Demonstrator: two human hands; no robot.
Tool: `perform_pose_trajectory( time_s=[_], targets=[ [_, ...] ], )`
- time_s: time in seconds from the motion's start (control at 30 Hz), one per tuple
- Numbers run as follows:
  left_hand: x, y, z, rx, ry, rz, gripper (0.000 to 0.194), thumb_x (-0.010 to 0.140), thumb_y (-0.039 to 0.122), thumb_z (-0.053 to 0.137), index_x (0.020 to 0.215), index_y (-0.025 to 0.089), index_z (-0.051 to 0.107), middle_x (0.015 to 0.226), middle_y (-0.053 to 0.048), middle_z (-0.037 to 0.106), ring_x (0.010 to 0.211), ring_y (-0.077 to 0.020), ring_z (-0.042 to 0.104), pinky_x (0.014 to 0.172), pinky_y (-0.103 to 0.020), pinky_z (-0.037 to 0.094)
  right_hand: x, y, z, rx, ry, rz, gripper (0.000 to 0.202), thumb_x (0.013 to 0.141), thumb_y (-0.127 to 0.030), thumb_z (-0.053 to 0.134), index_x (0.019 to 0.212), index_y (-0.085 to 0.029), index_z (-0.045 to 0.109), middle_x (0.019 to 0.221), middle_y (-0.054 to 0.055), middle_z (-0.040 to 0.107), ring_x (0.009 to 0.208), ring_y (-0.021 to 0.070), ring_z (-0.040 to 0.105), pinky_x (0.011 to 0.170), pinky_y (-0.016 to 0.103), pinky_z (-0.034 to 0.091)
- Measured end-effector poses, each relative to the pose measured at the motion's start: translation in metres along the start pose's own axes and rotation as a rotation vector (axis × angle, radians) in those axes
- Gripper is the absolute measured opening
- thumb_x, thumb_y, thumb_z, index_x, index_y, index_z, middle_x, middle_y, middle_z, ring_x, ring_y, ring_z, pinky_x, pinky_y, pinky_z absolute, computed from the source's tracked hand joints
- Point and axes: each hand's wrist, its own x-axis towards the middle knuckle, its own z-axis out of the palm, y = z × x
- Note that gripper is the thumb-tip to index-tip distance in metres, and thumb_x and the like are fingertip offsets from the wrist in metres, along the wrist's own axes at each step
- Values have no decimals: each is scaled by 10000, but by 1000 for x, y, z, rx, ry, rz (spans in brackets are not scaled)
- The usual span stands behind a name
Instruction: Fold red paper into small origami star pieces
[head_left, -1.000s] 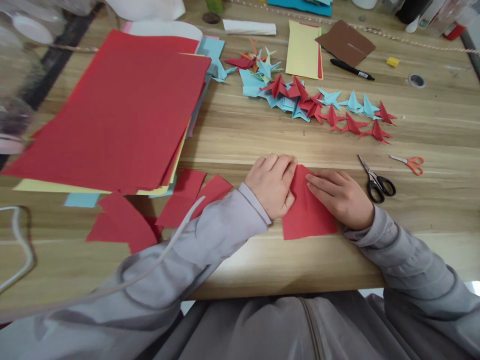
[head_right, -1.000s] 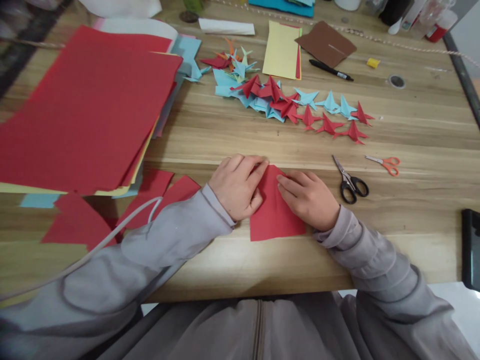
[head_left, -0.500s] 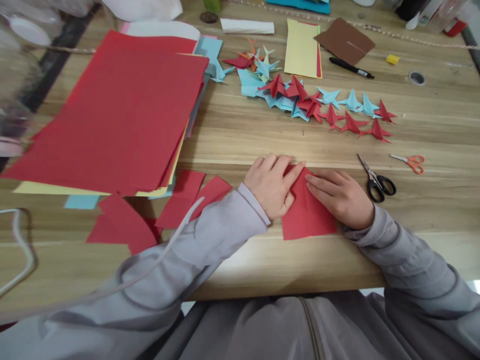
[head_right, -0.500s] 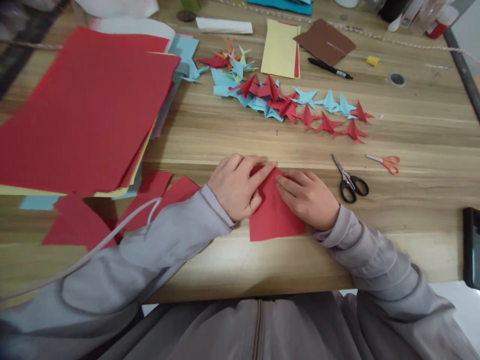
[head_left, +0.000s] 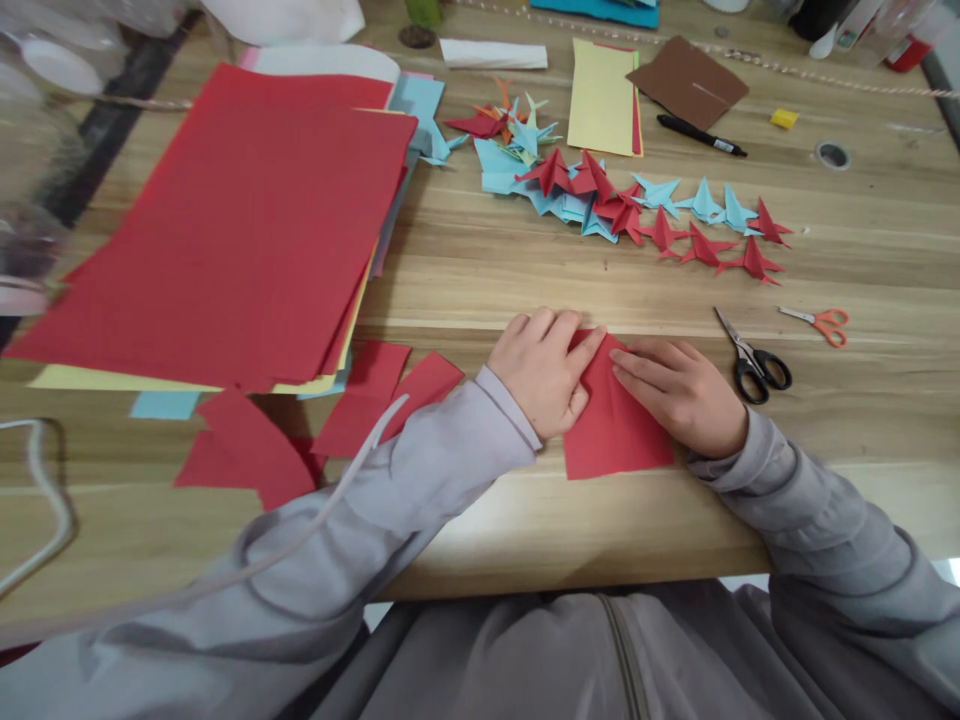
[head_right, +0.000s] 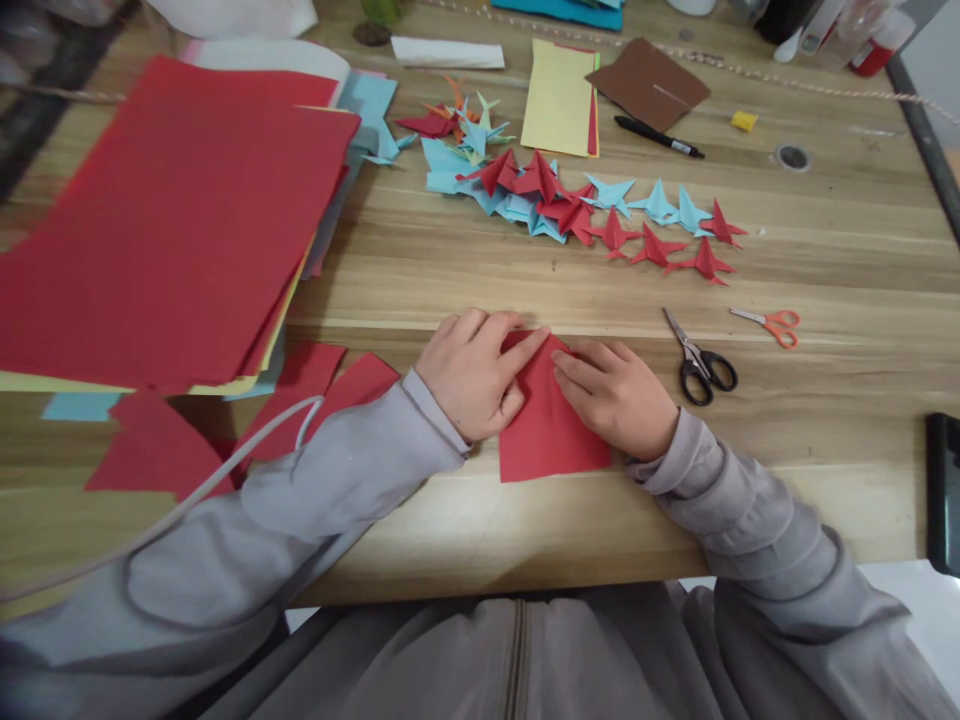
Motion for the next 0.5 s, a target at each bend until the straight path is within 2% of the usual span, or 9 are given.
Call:
perform_pose_trajectory(
  time_s=[0.33, 0.5],
  targets=[
    [1, 1, -1, 3, -14, 1, 561, 776, 257, 508, 1316, 108, 529, 1212, -192, 551, 1016, -347, 473, 804, -491, 404, 2, -1, -2, -47, -2, -19, 255, 931, -115, 442, 1025, -82, 677, 1111, 131, 696, 1017, 259, 593, 779, 398, 524],
    [1, 2, 0, 31, 15, -7, 566, 793, 269, 480, 1300, 19, 517, 1252, -206, 542, 1033, -350, 474, 807, -480, 413, 1, 0, 0, 4, -34, 20, 281, 945, -127, 416, 1059, -127, 673, 1139, 127, 685, 1041, 247, 586, 797, 410, 515]
  ],
)
